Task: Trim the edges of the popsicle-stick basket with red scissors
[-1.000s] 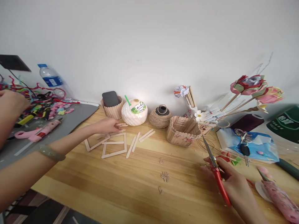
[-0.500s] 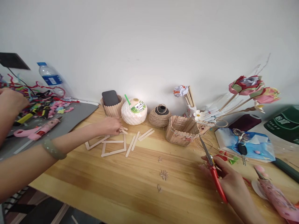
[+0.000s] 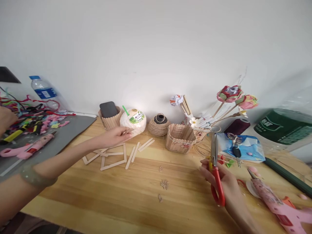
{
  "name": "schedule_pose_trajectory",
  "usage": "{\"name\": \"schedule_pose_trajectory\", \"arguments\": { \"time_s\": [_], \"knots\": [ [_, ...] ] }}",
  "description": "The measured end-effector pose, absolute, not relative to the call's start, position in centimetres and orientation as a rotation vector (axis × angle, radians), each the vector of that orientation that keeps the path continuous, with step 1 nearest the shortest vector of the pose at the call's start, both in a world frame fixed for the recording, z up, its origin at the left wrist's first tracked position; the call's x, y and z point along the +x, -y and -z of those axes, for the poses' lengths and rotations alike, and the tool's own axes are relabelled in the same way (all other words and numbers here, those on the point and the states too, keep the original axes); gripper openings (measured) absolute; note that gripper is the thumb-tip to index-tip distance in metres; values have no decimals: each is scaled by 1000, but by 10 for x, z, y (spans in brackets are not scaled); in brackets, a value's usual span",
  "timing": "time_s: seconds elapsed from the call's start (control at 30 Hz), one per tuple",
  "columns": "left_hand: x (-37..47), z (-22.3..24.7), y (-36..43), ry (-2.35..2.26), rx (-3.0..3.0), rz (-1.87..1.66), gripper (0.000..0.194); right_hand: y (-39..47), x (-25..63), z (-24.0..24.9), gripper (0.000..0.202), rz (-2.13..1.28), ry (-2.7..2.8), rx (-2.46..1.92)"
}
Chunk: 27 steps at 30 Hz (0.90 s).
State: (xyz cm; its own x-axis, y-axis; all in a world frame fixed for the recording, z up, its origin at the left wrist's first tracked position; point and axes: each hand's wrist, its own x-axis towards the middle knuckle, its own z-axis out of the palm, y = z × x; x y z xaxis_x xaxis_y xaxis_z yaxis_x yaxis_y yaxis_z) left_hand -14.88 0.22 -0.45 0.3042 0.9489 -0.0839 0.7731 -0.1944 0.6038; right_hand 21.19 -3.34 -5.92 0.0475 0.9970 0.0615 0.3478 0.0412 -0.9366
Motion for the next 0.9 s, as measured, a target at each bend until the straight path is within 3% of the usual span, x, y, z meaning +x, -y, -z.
{"name": "schedule_pose_trajectory", "arguments": {
  "time_s": [0.33,0.5,0.73,0.9],
  "knots": [
    [-52,-11,36,-1078,1720,-336,41,48,135,8,29,-1434,1470,-915],
    [-38,-10,38,-892,1584,-372,46,48,132,5,29,-1386,1436,-893],
    [-29,-11,38,-739,1252,-465,35,41,147,2,33,-1293,1446,-970],
    [-19,-15,34,-803,1401,-462,32,25,159,0,35,-1183,1442,-984]
  ]
}}
